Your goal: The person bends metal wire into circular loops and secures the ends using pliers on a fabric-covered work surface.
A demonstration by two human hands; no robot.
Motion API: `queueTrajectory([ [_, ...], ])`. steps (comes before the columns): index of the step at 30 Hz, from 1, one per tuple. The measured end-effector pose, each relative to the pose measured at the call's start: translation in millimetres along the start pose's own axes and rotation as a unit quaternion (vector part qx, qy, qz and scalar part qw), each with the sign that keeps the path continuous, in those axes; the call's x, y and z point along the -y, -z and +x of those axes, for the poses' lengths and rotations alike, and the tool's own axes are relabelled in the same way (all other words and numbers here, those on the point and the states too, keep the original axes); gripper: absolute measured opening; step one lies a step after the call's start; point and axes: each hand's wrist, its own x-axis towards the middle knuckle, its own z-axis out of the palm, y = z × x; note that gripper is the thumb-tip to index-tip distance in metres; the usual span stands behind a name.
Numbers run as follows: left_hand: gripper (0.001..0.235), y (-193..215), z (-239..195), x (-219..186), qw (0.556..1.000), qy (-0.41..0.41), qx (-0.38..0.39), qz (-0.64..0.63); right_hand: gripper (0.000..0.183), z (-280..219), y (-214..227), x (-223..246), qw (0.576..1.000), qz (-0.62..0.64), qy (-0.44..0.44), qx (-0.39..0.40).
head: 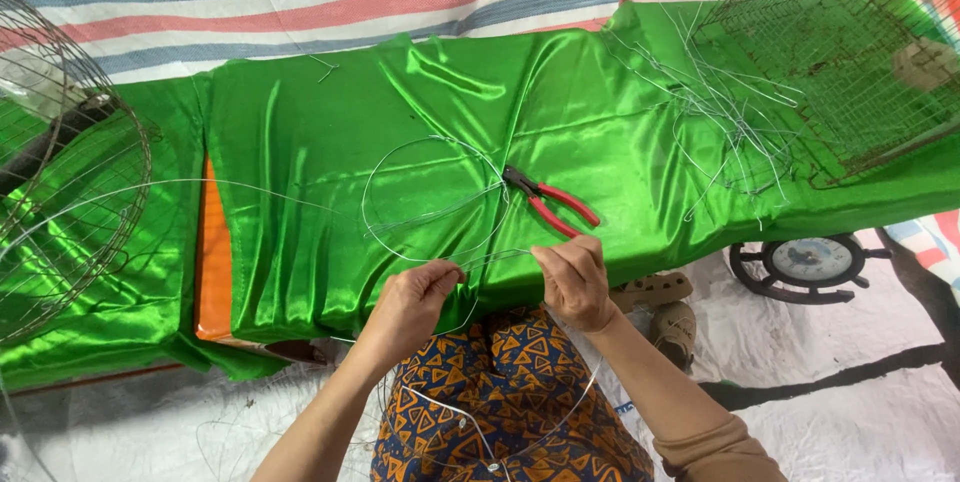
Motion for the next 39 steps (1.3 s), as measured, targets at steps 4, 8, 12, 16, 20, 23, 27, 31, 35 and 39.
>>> queueTrajectory([
  [4, 0.028, 0.9, 0.1, 15.8, 1.000, -0.003, -0.010, -0.016, 0.008, -29.0, -0.8, -4.6, 0.998, -0.039, 0.050, 0.005],
  [8, 0.027, -8.0, -3.1, 25.5, 0.999, -0.005, -0.020, -0.024, 0.009, -7.2, -0.1, 5.5, 0.989, -0.087, 0.045, 0.115],
  [12, 0.026, -13.7, -12.4, 0.5, 0.998, -0.031, -0.046, -0.025, 0.010, 5.8, 0.7, 4.3, 0.986, 0.045, -0.116, 0.115],
  [16, 0.027, -12.9, -14.2, 1.5, 0.996, -0.062, -0.059, -0.020, 0.003, 40.2, 15.3, 19.7, 0.924, 0.259, -0.267, 0.092],
  [20, 0.025, -16.1, -12.9, 2.9, 0.995, -0.070, -0.073, 0.002, 0.002, 29.8, 17.4, 8.7, 0.945, 0.166, -0.247, 0.138],
  [23, 0.024, -19.7, -13.5, 4.1, 0.994, -0.073, -0.086, 0.009, 0.003, 34.1, 22.3, 9.8, 0.937, 0.181, -0.262, 0.142],
  [27, 0.032, -17.2, -6.7, 8.4, 0.998, 0.034, -0.028, 0.034, 0.066, 30.2, 35.2, -9.5, 0.893, 0.163, -0.337, 0.250],
  [31, 0.032, -28.0, -9.1, 22.6, 0.996, -0.030, -0.044, 0.072, 0.036, 42.4, 32.6, -7.8, 0.858, 0.224, -0.334, 0.319],
  [35, 0.030, -27.1, -9.6, 17.2, 0.993, -0.053, -0.066, 0.081, 0.025, 47.1, 27.0, -8.3, 0.890, 0.133, -0.257, 0.352],
  [39, 0.034, -17.2, -14.5, 3.0, 0.998, -0.009, -0.041, 0.049, 0.005, 49.2, 40.3, -27.4, 0.721, 0.373, -0.428, 0.398],
])
